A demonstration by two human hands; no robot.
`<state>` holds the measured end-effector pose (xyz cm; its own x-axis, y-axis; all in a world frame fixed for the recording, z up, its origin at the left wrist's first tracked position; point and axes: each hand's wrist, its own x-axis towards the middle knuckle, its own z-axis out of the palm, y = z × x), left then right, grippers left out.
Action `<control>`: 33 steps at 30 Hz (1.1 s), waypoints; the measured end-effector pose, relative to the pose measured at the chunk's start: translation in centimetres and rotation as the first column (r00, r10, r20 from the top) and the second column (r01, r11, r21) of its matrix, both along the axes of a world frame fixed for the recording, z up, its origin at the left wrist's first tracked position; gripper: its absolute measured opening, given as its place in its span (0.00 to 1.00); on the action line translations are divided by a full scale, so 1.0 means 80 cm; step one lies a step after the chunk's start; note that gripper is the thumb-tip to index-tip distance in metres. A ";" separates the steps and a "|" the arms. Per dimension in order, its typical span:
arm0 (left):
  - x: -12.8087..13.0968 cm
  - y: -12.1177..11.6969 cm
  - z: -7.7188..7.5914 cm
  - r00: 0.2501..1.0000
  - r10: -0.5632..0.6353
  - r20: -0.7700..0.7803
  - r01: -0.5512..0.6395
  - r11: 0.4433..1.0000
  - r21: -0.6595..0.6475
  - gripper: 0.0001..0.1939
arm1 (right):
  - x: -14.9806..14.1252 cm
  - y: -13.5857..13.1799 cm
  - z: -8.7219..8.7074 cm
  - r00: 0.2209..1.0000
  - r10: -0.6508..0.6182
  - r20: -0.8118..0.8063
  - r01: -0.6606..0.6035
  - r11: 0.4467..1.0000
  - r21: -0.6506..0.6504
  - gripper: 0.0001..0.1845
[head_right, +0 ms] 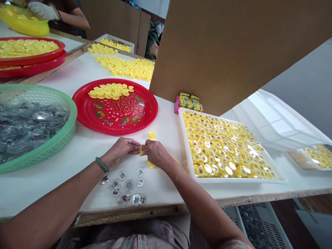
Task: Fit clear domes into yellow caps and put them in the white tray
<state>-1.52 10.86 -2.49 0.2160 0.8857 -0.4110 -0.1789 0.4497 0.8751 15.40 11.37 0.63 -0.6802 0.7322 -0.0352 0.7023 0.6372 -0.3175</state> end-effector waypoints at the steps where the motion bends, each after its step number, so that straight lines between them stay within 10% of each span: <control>1: -0.001 0.000 0.001 1.000 -0.011 0.008 0.011 1.000 -0.004 0.07 | -0.001 0.001 0.000 1.000 -0.004 0.016 0.004 1.000 -0.004 0.04; 10: -0.001 -0.003 0.004 0.996 -0.082 -0.032 0.084 0.992 0.089 0.14 | 0.013 -0.018 -0.005 0.926 -0.265 -0.268 0.257 0.964 -0.065 0.17; 16: 0.005 -0.006 0.001 0.999 -0.034 -0.024 0.036 0.995 0.093 0.22 | 0.006 -0.022 -0.004 0.933 -0.281 -0.225 0.267 0.960 -0.090 0.05; 33: 0.010 -0.009 -0.003 1.000 0.020 0.006 -0.020 0.999 0.035 0.21 | 0.005 -0.011 0.004 0.960 -0.271 -0.062 0.270 0.962 -0.037 0.11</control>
<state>-0.75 10.15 -2.75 0.2007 0.9035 -0.3786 -0.1928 0.4153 0.8890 15.81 10.48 0.93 -0.4584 0.8885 -0.0202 0.8241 0.4164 -0.3840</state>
